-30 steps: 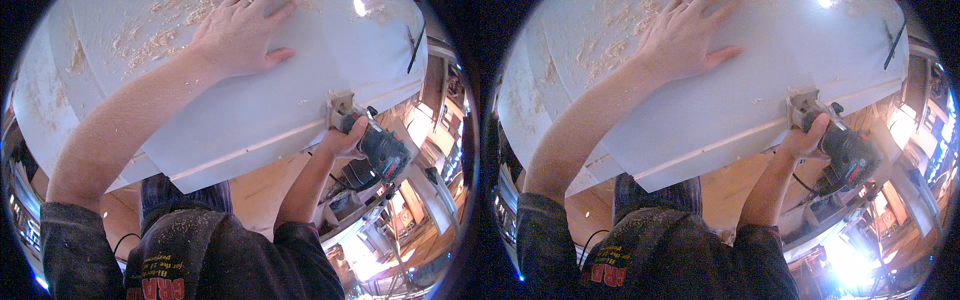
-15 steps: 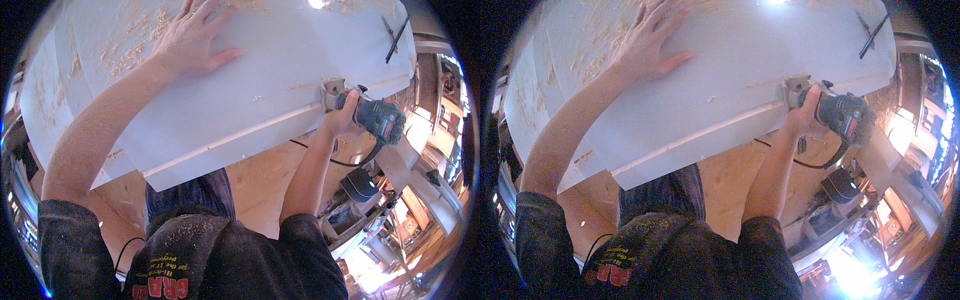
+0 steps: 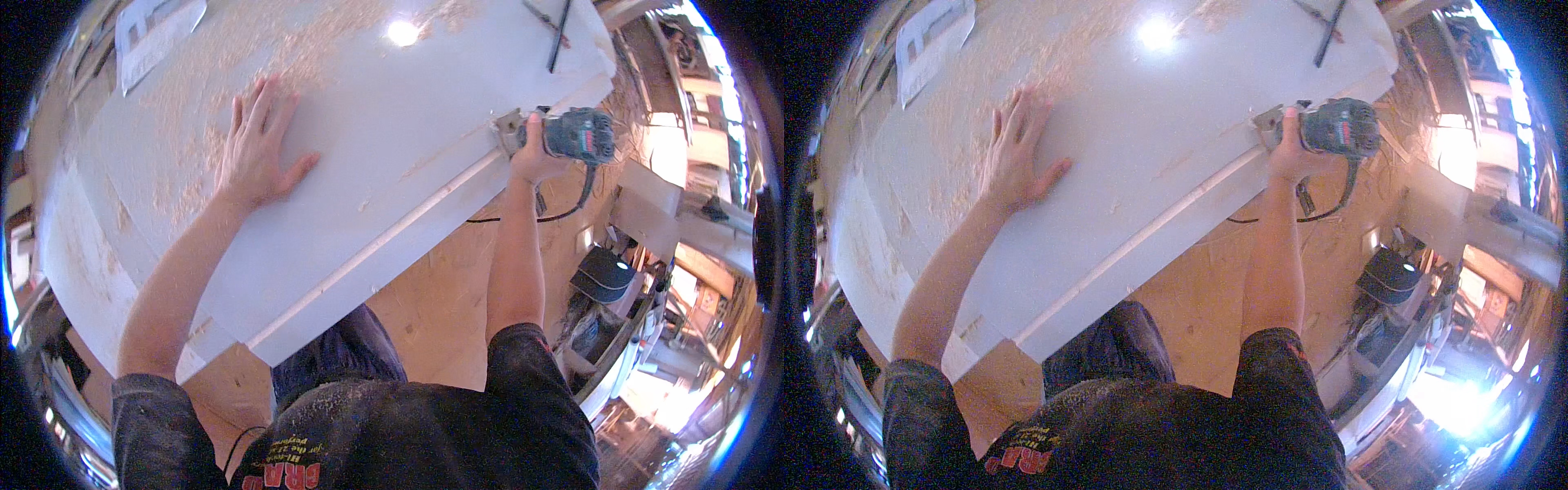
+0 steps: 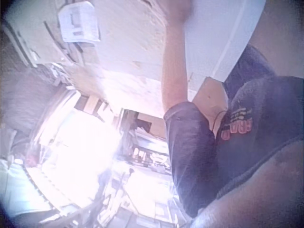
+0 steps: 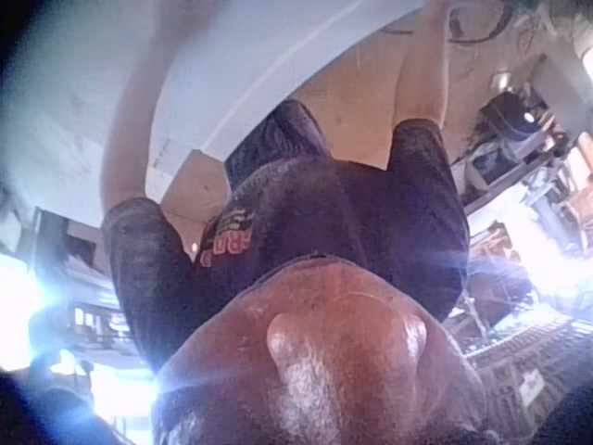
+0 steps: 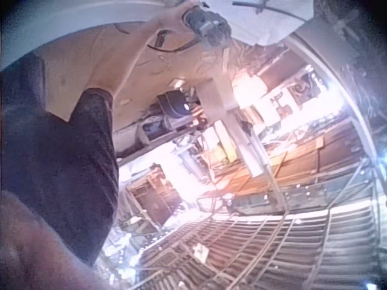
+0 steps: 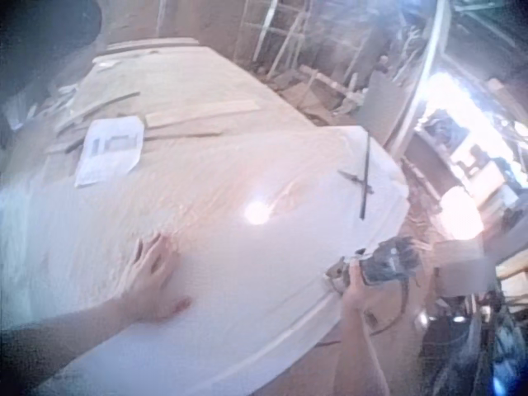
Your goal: The person uses a handheld router to cut a groove along the edge of a large white board. They repeatedly test the fit of a black strip into the groove, adjusting the router's guide and making additional passes to widen the cut until the strip fits snugly.
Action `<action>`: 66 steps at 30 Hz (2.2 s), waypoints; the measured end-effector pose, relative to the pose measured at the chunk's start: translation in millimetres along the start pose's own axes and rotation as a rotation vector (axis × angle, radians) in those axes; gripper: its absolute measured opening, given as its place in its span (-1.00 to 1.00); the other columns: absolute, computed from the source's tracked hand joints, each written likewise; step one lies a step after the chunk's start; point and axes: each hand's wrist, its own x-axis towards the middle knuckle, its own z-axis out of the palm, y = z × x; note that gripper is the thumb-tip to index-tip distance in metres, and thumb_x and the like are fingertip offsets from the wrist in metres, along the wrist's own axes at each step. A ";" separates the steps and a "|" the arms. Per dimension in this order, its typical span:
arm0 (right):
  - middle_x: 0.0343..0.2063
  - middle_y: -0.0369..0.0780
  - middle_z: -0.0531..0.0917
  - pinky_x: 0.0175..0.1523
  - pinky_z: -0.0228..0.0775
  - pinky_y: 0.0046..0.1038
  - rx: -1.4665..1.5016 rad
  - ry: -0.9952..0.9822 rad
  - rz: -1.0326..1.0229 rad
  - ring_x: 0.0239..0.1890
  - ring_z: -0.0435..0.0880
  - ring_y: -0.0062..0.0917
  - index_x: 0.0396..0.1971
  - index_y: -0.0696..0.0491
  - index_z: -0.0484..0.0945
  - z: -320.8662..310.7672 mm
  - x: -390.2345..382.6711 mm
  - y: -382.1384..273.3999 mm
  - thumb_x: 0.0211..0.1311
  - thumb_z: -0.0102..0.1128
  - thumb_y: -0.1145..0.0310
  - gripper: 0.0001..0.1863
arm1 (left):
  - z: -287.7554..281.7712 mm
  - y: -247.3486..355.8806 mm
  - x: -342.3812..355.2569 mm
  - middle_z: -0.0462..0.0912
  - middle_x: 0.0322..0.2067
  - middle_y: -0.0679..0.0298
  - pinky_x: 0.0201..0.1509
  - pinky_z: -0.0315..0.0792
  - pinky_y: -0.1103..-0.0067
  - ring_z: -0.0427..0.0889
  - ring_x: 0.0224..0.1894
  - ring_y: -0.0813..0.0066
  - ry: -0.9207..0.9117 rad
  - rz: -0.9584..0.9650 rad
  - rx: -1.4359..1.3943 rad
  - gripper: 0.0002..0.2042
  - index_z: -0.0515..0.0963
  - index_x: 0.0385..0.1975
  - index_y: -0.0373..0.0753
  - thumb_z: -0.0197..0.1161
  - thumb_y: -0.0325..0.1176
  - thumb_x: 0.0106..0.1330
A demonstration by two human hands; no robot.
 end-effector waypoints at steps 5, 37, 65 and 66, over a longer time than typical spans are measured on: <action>-0.09 -0.16 0.69 0.02 0.58 -0.38 -0.085 -0.036 0.027 -0.10 0.70 -0.44 0.07 0.23 0.50 -6.9 6.2 -1.5 0.02 0.61 0.46 -0.39 | -2.7 2.6 0.0 -0.10 0.60 0.01 0.65 -0.23 -0.01 -0.18 0.64 -0.02 -0.002 0.021 -0.042 -0.08 0.11 0.56 -0.11 0.39 0.11 0.27; 0.07 -0.04 0.60 0.15 0.63 -0.26 0.195 -0.117 0.278 0.07 0.67 -0.25 0.14 0.12 0.48 -10.9 17.5 21.3 0.24 0.32 0.39 -0.54 | 60.8 187.0 219.4 -0.14 0.60 -0.07 0.59 -0.26 -0.15 -0.21 0.64 -0.12 -0.113 -0.091 0.007 -0.16 0.10 0.55 -0.24 0.29 0.00 0.38; -0.28 -0.11 0.73 -0.16 0.63 -0.35 0.053 -0.016 0.243 -0.31 0.71 -0.44 -0.12 0.25 0.57 13.2 178.6 159.6 0.14 0.48 0.53 -0.66 | 56.6 176.3 223.5 -0.11 0.58 -0.09 0.50 0.10 -0.17 -0.12 0.63 -0.13 -0.127 -0.079 -0.016 -0.11 0.14 0.53 -0.22 0.30 0.14 0.30; -0.22 -0.09 0.73 -0.12 0.64 -0.34 0.033 -0.053 0.284 -0.26 0.72 -0.43 -0.05 0.25 0.55 6.7 184.8 168.9 0.14 0.49 0.54 -0.60 | 56.8 175.7 222.1 -0.11 0.58 -0.09 0.50 0.11 -0.17 -0.11 0.63 -0.13 -0.122 -0.075 -0.008 -0.11 0.14 0.53 -0.22 0.29 0.15 0.30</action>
